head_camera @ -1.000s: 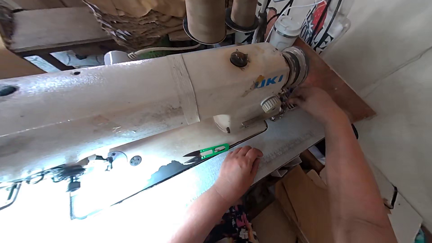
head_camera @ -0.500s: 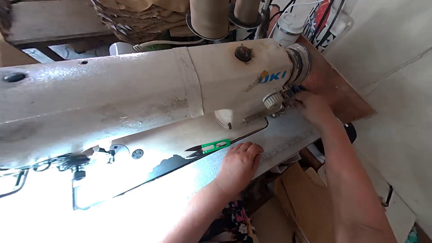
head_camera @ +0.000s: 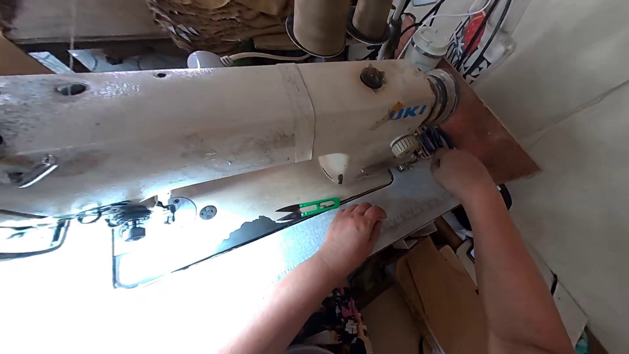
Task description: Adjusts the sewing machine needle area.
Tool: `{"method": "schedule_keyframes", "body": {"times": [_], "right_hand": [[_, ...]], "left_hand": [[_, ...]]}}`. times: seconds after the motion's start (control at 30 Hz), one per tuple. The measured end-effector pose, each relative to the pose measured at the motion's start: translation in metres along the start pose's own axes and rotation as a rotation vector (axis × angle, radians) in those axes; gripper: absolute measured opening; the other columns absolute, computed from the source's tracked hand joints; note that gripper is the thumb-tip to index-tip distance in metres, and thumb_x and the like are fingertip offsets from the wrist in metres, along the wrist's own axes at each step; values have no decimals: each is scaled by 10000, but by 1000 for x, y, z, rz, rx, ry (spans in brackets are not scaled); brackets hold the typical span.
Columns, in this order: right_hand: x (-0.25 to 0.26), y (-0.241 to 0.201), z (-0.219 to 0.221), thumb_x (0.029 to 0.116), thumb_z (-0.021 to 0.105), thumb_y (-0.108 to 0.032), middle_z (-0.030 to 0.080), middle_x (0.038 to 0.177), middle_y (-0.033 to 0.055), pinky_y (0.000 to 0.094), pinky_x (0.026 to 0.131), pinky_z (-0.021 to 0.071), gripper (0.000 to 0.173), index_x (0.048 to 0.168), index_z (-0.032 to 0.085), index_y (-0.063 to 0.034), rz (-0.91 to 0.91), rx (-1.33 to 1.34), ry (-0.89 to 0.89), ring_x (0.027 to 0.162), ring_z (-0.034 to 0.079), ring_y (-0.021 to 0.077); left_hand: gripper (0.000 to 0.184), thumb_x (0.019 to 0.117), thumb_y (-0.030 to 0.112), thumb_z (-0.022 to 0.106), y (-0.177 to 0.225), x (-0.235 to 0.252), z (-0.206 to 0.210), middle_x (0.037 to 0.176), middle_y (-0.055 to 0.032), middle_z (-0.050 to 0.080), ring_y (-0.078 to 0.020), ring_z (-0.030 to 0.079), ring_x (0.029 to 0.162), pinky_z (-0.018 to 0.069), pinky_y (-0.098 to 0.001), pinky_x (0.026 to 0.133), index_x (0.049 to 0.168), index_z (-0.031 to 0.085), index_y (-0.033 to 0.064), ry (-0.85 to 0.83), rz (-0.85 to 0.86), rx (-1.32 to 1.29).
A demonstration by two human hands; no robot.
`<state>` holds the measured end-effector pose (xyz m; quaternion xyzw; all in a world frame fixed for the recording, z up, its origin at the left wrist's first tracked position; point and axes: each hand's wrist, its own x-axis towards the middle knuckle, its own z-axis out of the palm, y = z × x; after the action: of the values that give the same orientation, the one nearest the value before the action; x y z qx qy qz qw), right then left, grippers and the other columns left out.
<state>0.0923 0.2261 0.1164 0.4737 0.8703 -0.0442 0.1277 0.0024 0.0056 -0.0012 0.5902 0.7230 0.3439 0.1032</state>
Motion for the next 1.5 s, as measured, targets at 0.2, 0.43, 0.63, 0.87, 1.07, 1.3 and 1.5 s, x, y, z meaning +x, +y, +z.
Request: {"method": "schedule_keyframes", "body": {"times": [0.2,0.43,0.63,0.87,1.07,1.3,1.5], "right_hand": [[-1,6,5,1096,403,-239,665,933,218,602,770,513,341,1152,635,4,-119,336,247,887,665,385],[31,4,25,1119,383,-261,632,928,156,412,706,531,370,1161,594,40,-164,711,529,733,614,213],[48,5,59,1122,375,-287,705,954,56,269,586,528,368,1182,572,18,-241,1045,604,615,586,69],[36,-15,104,1100,450,-249,596,877,116,320,677,533,337,1127,573,64,-21,1030,838,685,583,145],[32,-7,103,1112,420,-279,618,925,95,323,751,561,340,1148,563,28,45,1362,803,811,639,140],[31,-4,103,1072,528,-216,563,808,41,284,593,514,348,1346,450,-16,43,1390,826,598,544,95],[13,-17,91,1109,408,-246,638,1277,267,545,1005,513,408,1339,613,22,143,760,615,1165,641,396]], "left_hand": [[264,1046,244,497,0,0,-1,1096,-93,728,-278,703,1052,559,-466,882,1160,710,137,-25,-14,-16],[259,1042,233,504,1,1,-2,1092,-99,728,-287,701,1055,555,-477,883,1161,710,132,-29,-20,-20],[254,1043,228,509,2,1,-3,1106,-99,727,-284,700,1055,557,-479,883,1168,708,133,-51,-34,-18],[260,1040,224,531,3,1,2,1107,-102,731,-301,707,1043,565,-493,882,1210,713,148,-17,-10,59],[258,1045,225,520,1,1,2,1104,-101,725,-295,703,1035,558,-491,890,1196,709,135,-32,-23,51],[538,1045,394,573,26,28,-8,1243,-184,664,-378,657,1128,525,-558,921,1540,462,216,-234,-139,118],[479,1042,340,580,40,83,22,1348,-219,597,-427,576,1248,491,-613,960,1488,530,172,-262,-118,173]]}}
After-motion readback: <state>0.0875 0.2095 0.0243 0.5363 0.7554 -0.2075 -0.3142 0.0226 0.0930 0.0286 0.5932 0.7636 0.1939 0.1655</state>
